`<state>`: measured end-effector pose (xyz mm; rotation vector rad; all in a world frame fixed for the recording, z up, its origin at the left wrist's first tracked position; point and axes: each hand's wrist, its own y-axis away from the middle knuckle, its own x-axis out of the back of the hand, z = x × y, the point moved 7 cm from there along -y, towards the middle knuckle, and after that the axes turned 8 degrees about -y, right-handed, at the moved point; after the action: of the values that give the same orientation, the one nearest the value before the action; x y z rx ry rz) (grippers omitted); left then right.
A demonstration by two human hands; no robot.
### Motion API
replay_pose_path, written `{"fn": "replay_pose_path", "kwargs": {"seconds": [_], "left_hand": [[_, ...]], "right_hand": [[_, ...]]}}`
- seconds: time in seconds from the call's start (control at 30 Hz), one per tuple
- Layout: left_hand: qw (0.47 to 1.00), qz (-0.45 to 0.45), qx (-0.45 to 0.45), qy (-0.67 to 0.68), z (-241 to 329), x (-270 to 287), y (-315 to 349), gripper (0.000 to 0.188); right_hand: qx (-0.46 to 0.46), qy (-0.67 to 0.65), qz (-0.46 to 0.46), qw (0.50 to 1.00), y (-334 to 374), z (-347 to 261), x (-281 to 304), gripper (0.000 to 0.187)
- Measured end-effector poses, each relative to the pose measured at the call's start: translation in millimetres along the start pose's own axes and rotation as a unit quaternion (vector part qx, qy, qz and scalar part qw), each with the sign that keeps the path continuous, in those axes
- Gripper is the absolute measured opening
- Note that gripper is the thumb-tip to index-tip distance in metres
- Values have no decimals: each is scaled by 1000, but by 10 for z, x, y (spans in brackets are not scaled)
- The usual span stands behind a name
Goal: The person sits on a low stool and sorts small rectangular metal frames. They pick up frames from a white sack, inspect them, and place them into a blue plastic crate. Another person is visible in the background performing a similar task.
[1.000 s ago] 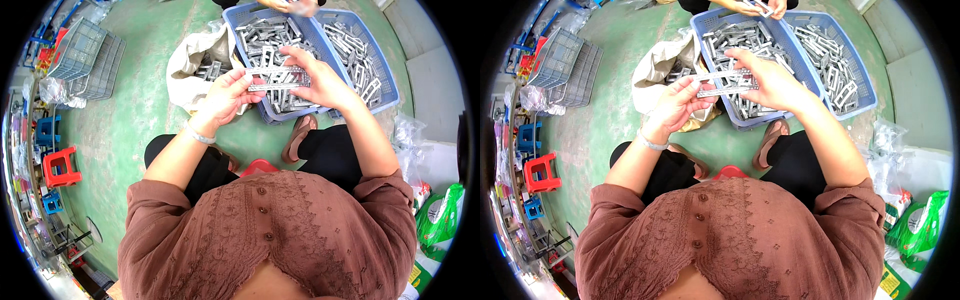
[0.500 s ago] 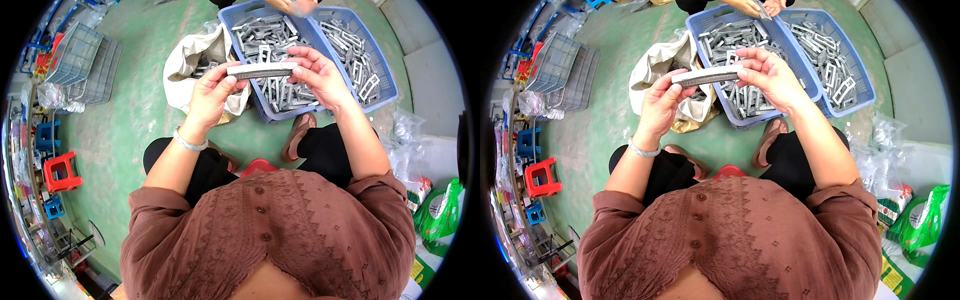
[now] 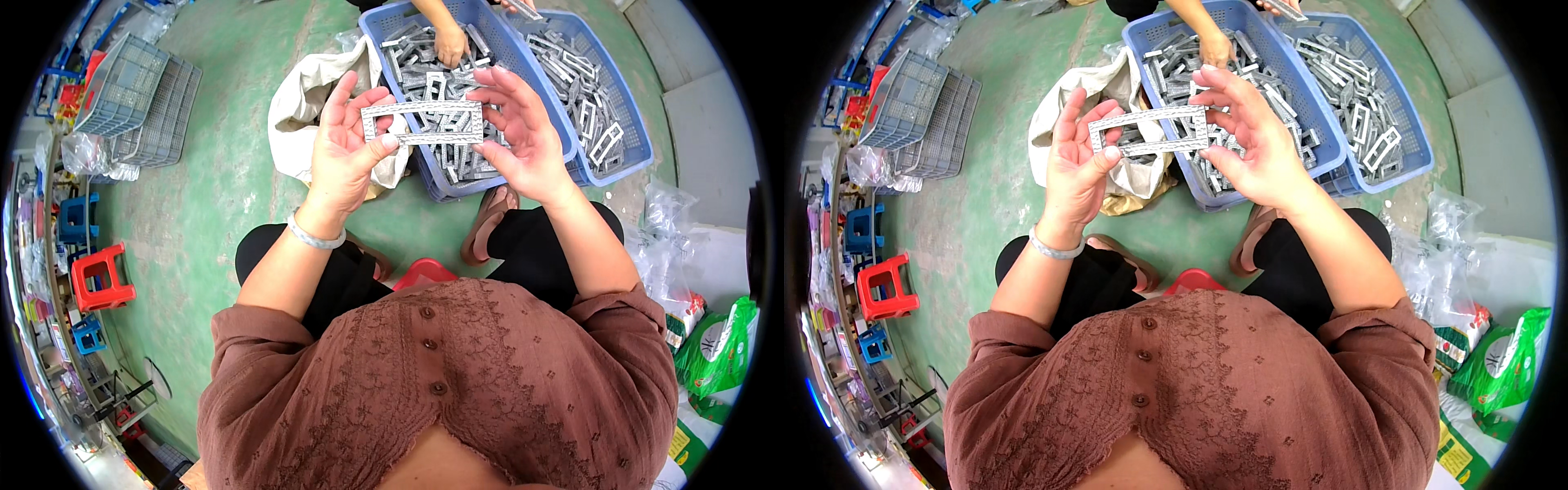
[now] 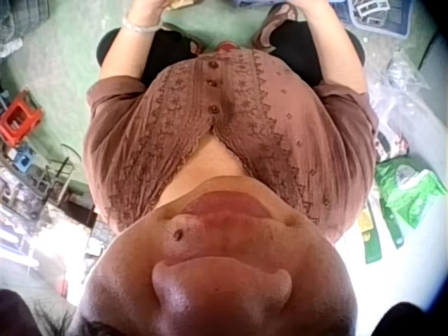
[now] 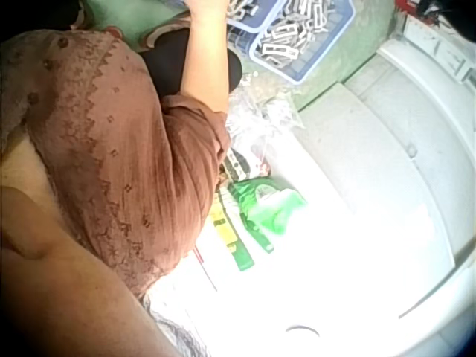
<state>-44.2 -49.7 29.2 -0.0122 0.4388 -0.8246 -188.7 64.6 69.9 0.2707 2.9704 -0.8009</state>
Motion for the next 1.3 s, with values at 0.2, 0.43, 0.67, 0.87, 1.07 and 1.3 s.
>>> {"fn": "replay_pose_path", "kwargs": {"seconds": [0.2,0.43,0.67,0.87,1.07,1.3], "left_hand": [[982,38,63,173,-203,88,-7,56],[959,71,173,212,-544,176,23,45],[930,67,211,295,-696,286,-45,49],[912,72,254,313,-681,185,12,50],[909,102,277,293,-768,259,7,40],[910,81,286,290,-828,255,18,39]], "right_hand": [[-70,-51,81,993,92,251,-65,79],[-192,113,-19,975,111,684,32,69],[-468,590,-28,657,532,1971,2417,43],[-427,565,80,702,541,2384,2612,51],[-371,570,124,723,504,2452,2505,50],[-306,549,163,761,420,2402,2447,48]]}}
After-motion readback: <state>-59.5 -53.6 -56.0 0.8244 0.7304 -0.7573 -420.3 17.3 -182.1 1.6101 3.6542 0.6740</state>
